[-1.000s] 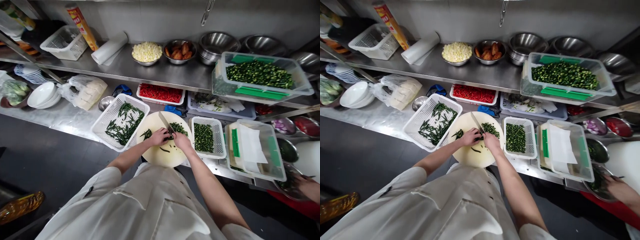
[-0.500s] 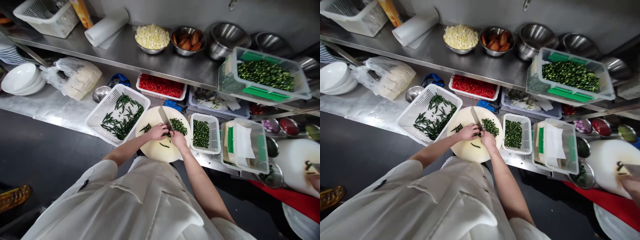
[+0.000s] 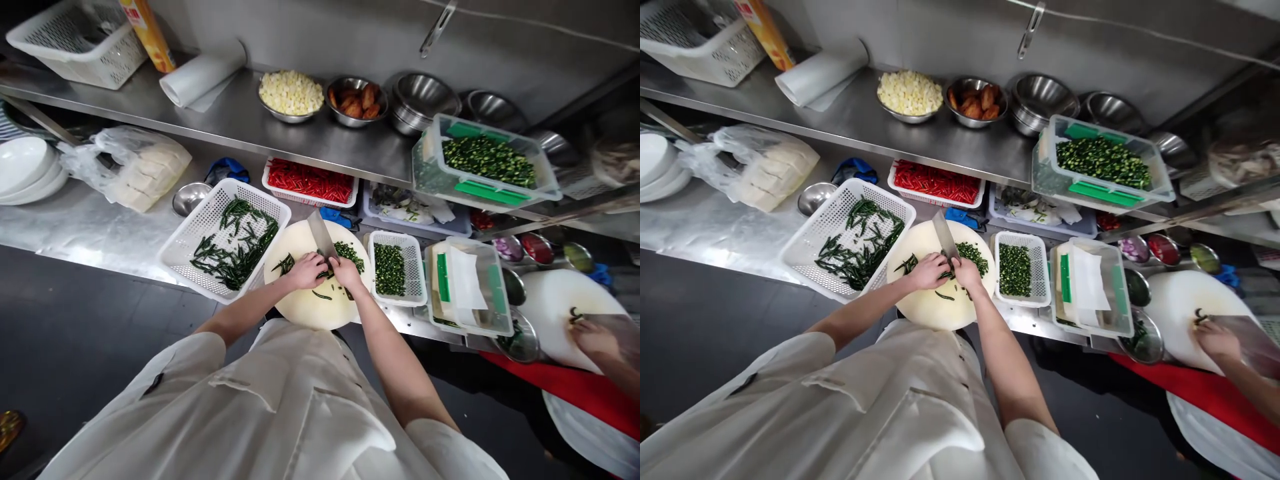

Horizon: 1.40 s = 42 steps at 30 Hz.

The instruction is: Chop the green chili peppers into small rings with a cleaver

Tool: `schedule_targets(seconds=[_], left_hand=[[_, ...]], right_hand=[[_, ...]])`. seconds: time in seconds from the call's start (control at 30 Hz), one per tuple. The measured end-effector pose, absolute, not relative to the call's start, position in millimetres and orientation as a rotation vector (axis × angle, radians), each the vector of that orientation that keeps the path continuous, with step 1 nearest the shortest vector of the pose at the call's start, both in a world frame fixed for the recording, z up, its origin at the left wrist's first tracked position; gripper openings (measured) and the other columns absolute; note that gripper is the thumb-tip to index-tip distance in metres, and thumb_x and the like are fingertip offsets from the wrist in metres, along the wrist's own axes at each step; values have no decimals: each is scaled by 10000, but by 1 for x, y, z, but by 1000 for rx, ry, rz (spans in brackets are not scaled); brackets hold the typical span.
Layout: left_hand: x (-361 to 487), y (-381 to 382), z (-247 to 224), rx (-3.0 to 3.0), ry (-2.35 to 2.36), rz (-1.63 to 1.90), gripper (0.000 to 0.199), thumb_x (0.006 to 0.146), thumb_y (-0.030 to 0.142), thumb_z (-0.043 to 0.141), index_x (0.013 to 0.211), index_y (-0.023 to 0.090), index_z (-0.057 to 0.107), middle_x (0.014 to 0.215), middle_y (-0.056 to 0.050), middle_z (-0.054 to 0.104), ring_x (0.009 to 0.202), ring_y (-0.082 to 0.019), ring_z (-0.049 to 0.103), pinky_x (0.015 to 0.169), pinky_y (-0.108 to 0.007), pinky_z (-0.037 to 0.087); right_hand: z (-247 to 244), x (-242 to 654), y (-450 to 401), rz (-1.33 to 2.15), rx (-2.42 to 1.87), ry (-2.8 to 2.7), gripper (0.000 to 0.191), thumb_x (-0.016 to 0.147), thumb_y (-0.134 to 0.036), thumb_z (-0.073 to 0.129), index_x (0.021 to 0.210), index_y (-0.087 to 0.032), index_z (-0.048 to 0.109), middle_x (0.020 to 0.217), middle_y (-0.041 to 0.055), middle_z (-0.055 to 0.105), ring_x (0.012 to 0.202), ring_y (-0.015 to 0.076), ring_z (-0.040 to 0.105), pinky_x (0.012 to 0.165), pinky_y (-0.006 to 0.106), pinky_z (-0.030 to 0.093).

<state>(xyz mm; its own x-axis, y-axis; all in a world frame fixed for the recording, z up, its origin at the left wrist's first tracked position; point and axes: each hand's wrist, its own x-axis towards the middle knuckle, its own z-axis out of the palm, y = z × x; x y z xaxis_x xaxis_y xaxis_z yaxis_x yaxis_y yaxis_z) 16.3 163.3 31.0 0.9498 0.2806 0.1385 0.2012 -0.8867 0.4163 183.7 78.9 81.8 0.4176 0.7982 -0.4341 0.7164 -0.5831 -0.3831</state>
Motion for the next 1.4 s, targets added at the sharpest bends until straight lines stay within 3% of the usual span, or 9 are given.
schedule_targets(seconds=[0.2,0.37,0.47,0.53,0.6,0.77,1.07,1.23,1.4], left_hand=[[25,121,26,2717,510,313,210,1019,346,610,1107,225,757,1133,-125,655,1248,-332,526,1105,-524,429],[19,127,26,2724,667,308,210,949,271,638,1111,208,756,1207,-146,665,1332,-361,516,1146,-554,436],[13,141,26,2715,676,311,471,896,335,690,1333,162,682,1502,-176,569,1511,-379,410,1254,-537,383],[13,146,21,2704,677,270,717,913,414,669,1540,99,522,1666,-205,429,1602,-376,317,1302,-520,340],[17,145,14,2709,665,213,792,987,440,558,1654,62,358,1727,-215,351,1639,-346,278,1323,-511,310],[38,127,1,2749,762,213,688,1084,373,365,1692,59,296,1733,-204,353,1650,-301,278,1341,-503,265],[33,142,20,2659,717,292,617,969,449,676,1506,170,553,1470,-172,574,1401,-345,493,1215,-489,442],[35,159,20,2677,340,313,220,1019,332,610,1191,233,704,1245,-121,617,1215,-291,539,1101,-456,504],[33,160,17,2647,282,355,207,1025,318,592,1183,235,697,1242,-120,613,1183,-278,552,1057,-425,514]], right_hand=[[87,191,73,962,-2490,-1328,441,1140,-379,389,1115,-168,776,1092,111,811,999,215,759,869,247,507],[91,194,63,1001,-2475,-1351,416,1136,-367,412,1135,-148,766,1075,126,807,955,214,765,831,245,507],[90,194,57,1064,-2459,-1334,415,1143,-378,406,1178,-153,753,1047,110,810,886,206,763,799,249,511],[88,197,52,1057,-2451,-1355,402,1144,-366,412,1185,-155,751,1089,115,808,913,207,760,813,249,509],[86,203,46,1011,-2449,-1420,395,1144,-355,420,1165,-154,759,1154,130,800,1014,218,751,867,250,499],[86,225,21,921,-2532,-1515,402,1145,-403,422,1182,-190,761,1222,138,788,1147,250,726,937,280,478],[103,212,18,865,-2631,-1512,431,1145,-441,374,1252,-214,724,1200,155,785,1112,285,738,904,333,496],[111,203,37,928,-2627,-1531,436,1146,-400,356,1319,-187,695,1236,167,773,1144,288,729,933,341,497],[113,197,50,941,-2609,-1554,435,1144,-402,364,1295,-181,707,1268,176,764,1173,290,718,959,337,487]])
